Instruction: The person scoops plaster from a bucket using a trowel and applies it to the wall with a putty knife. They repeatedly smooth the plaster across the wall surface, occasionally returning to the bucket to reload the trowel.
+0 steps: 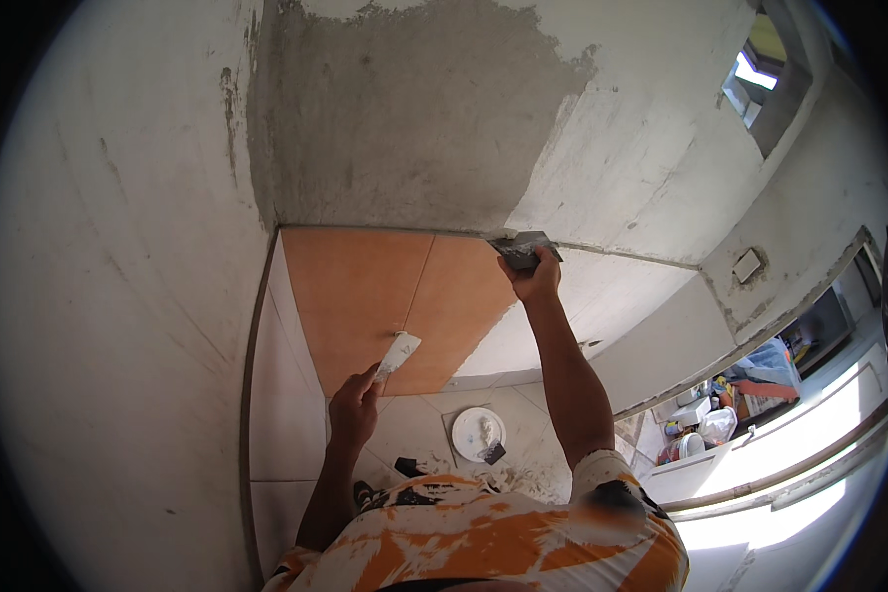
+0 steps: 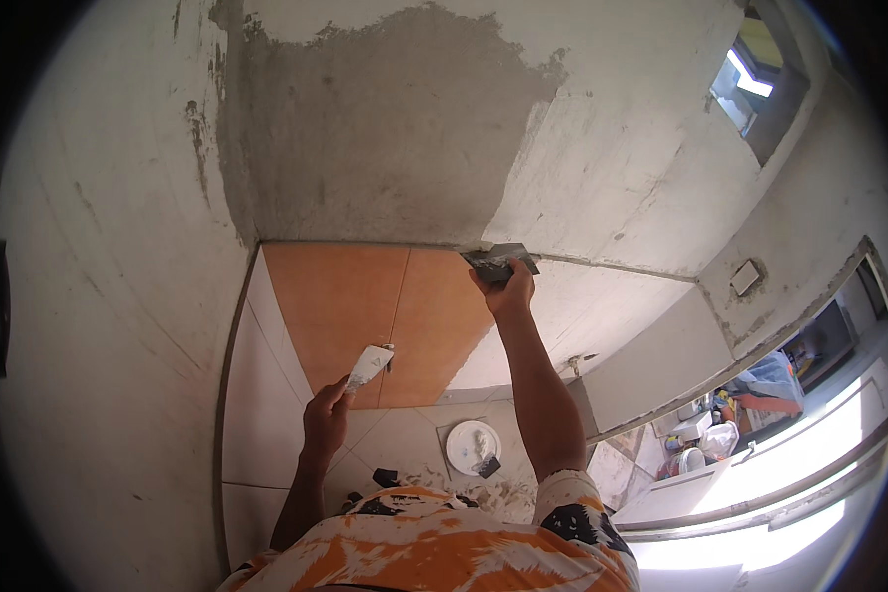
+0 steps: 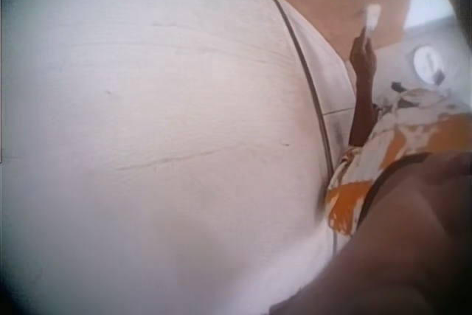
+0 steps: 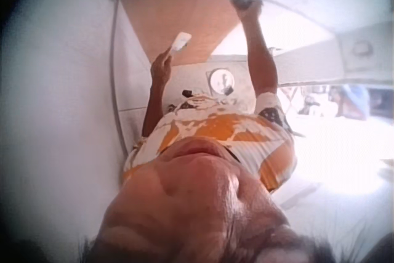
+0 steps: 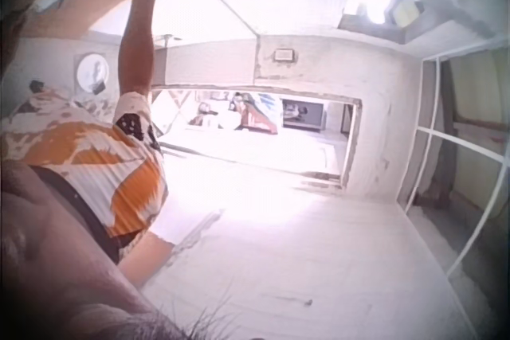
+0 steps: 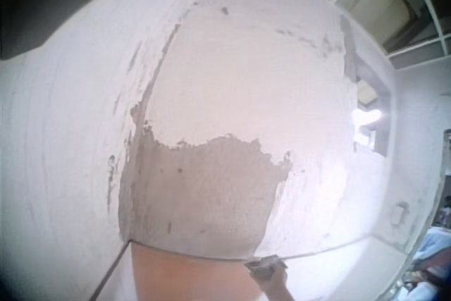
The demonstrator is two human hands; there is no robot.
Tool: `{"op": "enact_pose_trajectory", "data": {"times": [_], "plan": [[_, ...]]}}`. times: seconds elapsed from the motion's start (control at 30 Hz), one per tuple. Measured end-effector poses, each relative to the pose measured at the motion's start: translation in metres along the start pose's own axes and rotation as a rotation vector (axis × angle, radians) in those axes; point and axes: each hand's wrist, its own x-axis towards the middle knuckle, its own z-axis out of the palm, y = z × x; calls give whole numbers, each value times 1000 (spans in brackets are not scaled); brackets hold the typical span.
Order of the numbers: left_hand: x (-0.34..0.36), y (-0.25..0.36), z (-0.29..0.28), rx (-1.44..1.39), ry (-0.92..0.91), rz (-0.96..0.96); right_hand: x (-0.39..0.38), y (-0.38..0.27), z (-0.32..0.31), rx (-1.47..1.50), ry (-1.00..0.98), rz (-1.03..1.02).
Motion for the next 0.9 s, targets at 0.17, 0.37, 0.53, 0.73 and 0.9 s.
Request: {"op": "enact_pose_trajectory", "data": {"times": [0.17, 0.37, 0.53, 0.73, 0.9], "plan": [[-46, -39, -5, -132, 41, -182, 33, 11, 46, 15, 186, -69], [-87, -61, -19, -304, 101, -367, 50, -107, 135, -18, 31, -120], [-107, -75, -20, -298, 174, -402, 30, -208, 260, -241, 95, -209], [-93, -58, -15, -383, 84, -340, -46, -282, 336, -480, -71, -438], [-100, -53, -26, -360, 33, -447, -55, -193, 233, -265, -453, -477]]}}
